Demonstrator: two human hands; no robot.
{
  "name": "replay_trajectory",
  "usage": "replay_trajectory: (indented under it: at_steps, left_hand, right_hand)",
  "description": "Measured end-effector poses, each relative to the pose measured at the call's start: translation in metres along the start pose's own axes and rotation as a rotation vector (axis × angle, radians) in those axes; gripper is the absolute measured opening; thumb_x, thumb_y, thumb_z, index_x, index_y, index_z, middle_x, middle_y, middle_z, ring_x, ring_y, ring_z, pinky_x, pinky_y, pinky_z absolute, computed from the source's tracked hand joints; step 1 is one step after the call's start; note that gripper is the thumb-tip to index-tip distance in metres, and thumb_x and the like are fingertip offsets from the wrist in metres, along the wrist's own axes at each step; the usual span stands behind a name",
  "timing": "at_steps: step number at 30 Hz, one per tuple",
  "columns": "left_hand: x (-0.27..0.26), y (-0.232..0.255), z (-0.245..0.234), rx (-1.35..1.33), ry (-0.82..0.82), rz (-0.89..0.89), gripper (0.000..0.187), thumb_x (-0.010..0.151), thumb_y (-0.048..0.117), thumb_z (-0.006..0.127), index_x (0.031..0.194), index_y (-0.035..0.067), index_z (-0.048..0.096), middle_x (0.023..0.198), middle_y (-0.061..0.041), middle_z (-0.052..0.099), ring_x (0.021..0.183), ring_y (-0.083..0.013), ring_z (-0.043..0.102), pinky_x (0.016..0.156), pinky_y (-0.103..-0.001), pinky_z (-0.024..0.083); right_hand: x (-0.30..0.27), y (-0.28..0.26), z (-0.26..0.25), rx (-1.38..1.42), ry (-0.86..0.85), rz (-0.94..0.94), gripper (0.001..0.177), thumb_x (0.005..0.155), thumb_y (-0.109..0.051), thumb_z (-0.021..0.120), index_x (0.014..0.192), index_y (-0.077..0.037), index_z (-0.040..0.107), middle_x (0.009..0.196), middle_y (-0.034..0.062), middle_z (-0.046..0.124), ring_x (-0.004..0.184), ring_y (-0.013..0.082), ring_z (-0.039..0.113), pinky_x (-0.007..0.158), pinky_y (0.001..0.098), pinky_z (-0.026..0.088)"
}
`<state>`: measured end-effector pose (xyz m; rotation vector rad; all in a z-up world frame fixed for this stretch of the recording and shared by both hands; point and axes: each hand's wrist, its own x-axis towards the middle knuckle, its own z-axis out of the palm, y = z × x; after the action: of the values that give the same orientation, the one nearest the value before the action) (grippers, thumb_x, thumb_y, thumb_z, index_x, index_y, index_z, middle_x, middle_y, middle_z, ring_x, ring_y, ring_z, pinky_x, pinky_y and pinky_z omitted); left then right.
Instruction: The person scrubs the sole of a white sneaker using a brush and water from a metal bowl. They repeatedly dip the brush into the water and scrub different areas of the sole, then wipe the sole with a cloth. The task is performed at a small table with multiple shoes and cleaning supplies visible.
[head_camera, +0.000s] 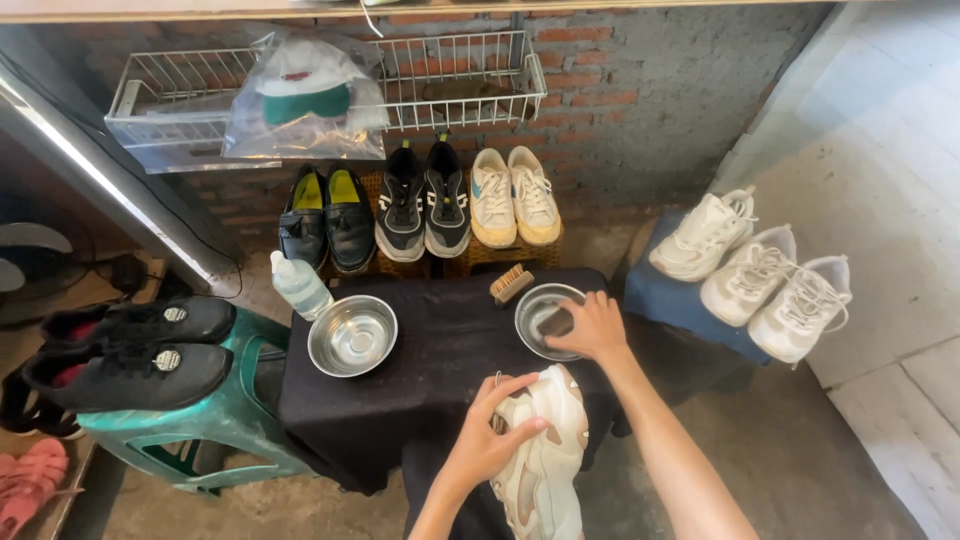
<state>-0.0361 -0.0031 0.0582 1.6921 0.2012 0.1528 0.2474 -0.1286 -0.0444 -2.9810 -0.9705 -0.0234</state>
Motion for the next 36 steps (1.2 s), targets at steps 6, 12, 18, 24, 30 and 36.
replay_trajectory:
  at_steps: [6,12,18,24,30,36]
  left_hand:
    - [0.000,0.002,0.000,0.001,-0.028,-0.048,0.052,0.083,0.030,0.083,0.133,0.028,0.071,0.117,-0.002,0.053,0.126,-0.0138,0.052,0.112,-0.034,0.040]
    - [0.001,-0.002,0.002,-0.013,-0.037,-0.036,0.051,0.083,0.031,0.082,0.133,0.028,0.071,0.121,-0.004,0.054,0.138,-0.0177,0.048,0.116,-0.037,0.037]
    - [0.000,0.003,0.004,-0.025,-0.051,-0.054,0.054,0.084,0.031,0.082,0.136,0.029,0.069,0.121,-0.003,0.052,0.138,-0.0188,0.047,0.117,-0.038,0.037]
    - [0.001,-0.003,0.009,-0.014,-0.043,0.026,0.055,0.086,0.032,0.080,0.140,0.029,0.066,0.117,-0.003,0.052,0.131,-0.0177,0.050,0.114,-0.037,0.039]
    - [-0.003,0.005,0.008,-0.027,-0.022,0.068,0.047,0.086,0.027,0.080,0.132,0.025,0.072,0.119,-0.002,0.054,0.118,-0.0139,0.057,0.109,-0.032,0.044]
    - [-0.005,0.008,0.013,0.000,-0.018,0.108,0.048,0.085,0.031,0.080,0.132,0.025,0.073,0.119,-0.001,0.054,0.116,-0.0143,0.058,0.106,-0.032,0.045]
  right_hand:
    - [-0.009,-0.008,-0.042,0.116,-0.077,0.057,0.082,0.073,-0.077,0.059,0.139,-0.029,0.061,0.126,0.0204,0.062,0.115,0.0313,0.055,0.098,0.0430,0.044]
    - [-0.025,-0.010,-0.080,0.436,0.207,0.124,0.075,0.083,-0.068,0.058,0.146,-0.029,0.056,0.123,0.0194,0.059,0.117,0.0317,0.052,0.098,0.0469,0.044]
    - [-0.032,-0.016,-0.034,0.372,0.087,0.181,0.073,0.076,-0.073,0.059,0.135,-0.031,0.065,0.112,0.0204,0.064,0.109,0.0354,0.058,0.092,0.0439,0.046]
    - [-0.042,-0.027,-0.064,0.616,0.310,0.275,0.070,0.082,-0.063,0.062,0.138,-0.023,0.059,0.126,0.0210,0.062,0.123,0.0371,0.052,0.100,0.0494,0.044]
    - [-0.050,-0.027,-0.056,0.623,0.225,0.291,0.060,0.083,-0.059,0.062,0.134,-0.028,0.061,0.127,0.0132,0.066,0.120,0.0321,0.053,0.102,0.0449,0.042]
    - [-0.056,-0.029,-0.071,0.546,0.141,0.329,0.066,0.080,-0.067,0.058,0.133,-0.028,0.062,0.123,0.0212,0.066,0.123,0.0368,0.055,0.099,0.0500,0.046]
